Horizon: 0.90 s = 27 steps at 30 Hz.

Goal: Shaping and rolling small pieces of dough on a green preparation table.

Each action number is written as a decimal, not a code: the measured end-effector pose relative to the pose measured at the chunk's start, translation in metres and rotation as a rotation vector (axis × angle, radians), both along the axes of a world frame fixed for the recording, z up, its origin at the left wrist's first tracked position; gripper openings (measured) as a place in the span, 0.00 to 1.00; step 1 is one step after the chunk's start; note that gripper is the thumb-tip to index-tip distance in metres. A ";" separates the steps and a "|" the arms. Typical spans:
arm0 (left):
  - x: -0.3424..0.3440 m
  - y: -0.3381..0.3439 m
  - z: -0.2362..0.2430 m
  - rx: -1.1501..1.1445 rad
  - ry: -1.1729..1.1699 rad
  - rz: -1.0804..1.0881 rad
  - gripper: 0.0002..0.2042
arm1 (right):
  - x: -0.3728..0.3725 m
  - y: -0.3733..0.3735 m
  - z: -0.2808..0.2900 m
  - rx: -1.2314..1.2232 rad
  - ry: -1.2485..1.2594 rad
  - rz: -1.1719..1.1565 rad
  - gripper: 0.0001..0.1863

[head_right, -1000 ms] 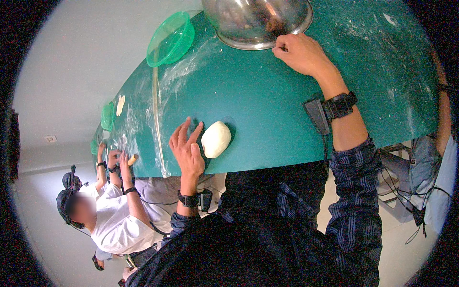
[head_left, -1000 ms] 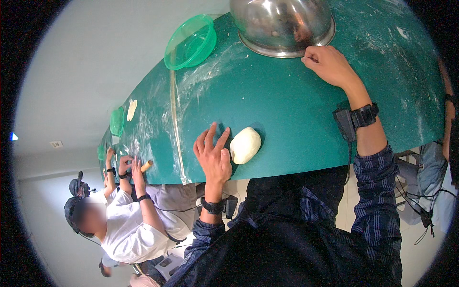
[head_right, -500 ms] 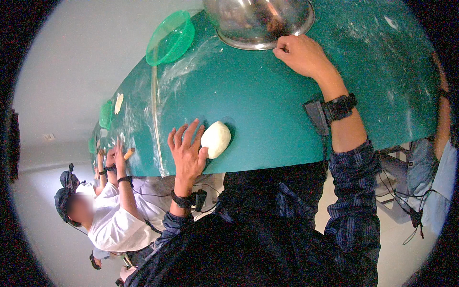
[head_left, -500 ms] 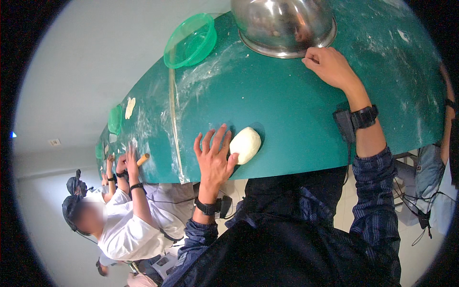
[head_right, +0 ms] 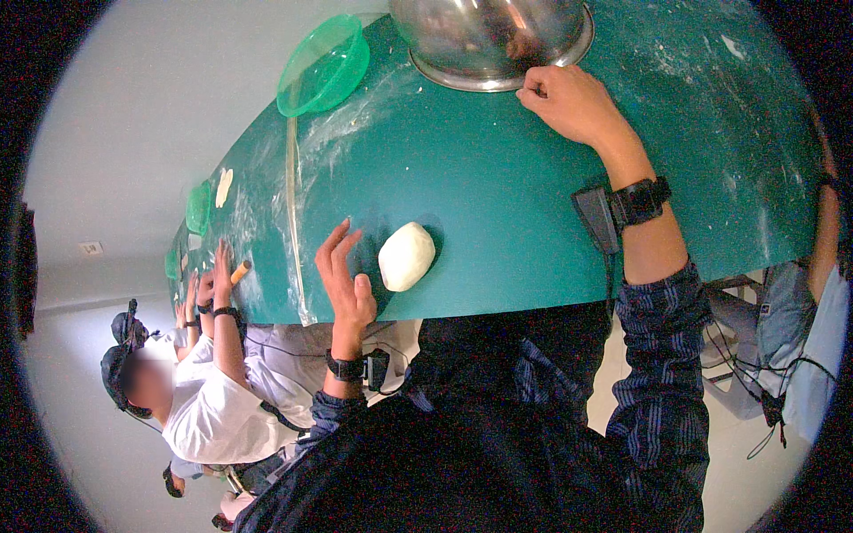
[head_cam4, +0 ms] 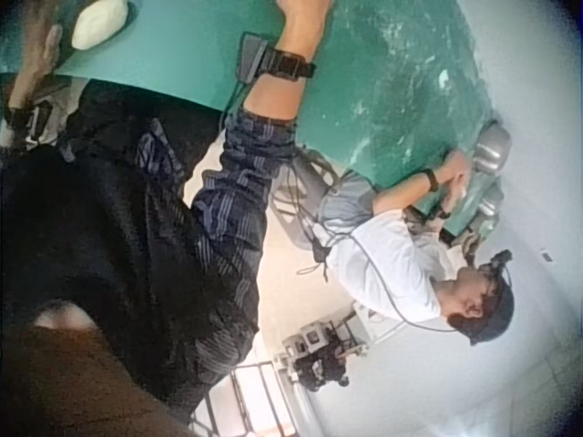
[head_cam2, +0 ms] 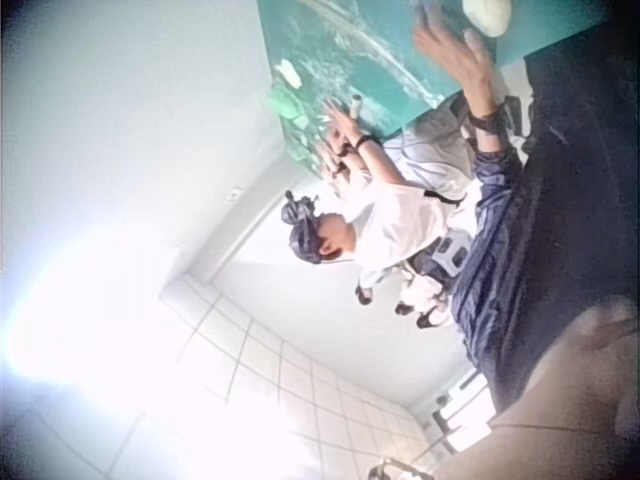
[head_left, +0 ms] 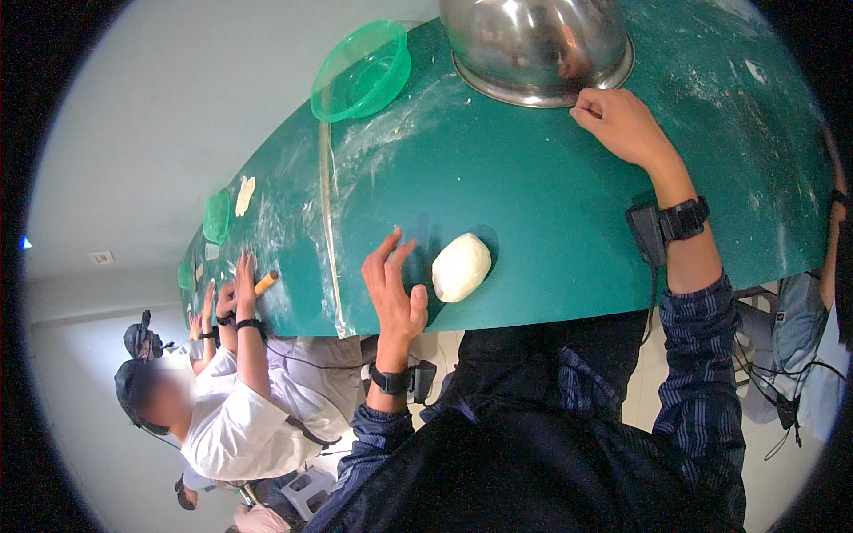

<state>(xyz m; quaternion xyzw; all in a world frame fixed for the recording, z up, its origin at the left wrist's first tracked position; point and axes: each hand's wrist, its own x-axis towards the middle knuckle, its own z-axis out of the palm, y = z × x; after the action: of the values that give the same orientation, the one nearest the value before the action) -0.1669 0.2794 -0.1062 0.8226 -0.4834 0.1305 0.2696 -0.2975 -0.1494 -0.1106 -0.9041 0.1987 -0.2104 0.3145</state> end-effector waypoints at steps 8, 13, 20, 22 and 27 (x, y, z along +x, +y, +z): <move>0.001 -0.001 0.009 0.131 0.022 -0.197 0.29 | 0.002 -0.002 0.000 -0.027 -0.006 0.001 0.17; 0.011 0.005 -0.002 -0.110 0.351 -0.141 0.36 | -0.001 0.000 0.001 -0.002 -0.001 -0.006 0.16; 0.020 0.008 -0.009 -0.301 0.533 -0.012 0.37 | 0.001 -0.002 -0.001 -0.007 0.001 0.026 0.17; 0.022 0.010 -0.010 -0.344 0.619 0.053 0.25 | 0.001 -0.005 -0.004 -0.001 0.015 0.021 0.17; 0.026 0.012 -0.024 -0.452 0.526 0.106 0.12 | 0.004 -0.005 -0.007 -0.004 -0.006 0.030 0.16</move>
<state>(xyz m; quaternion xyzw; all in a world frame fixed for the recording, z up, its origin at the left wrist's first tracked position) -0.1406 0.2918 -0.1301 0.7714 -0.3129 0.0318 0.5532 -0.2936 -0.1545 -0.1173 -0.9068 0.1836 -0.2089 0.3167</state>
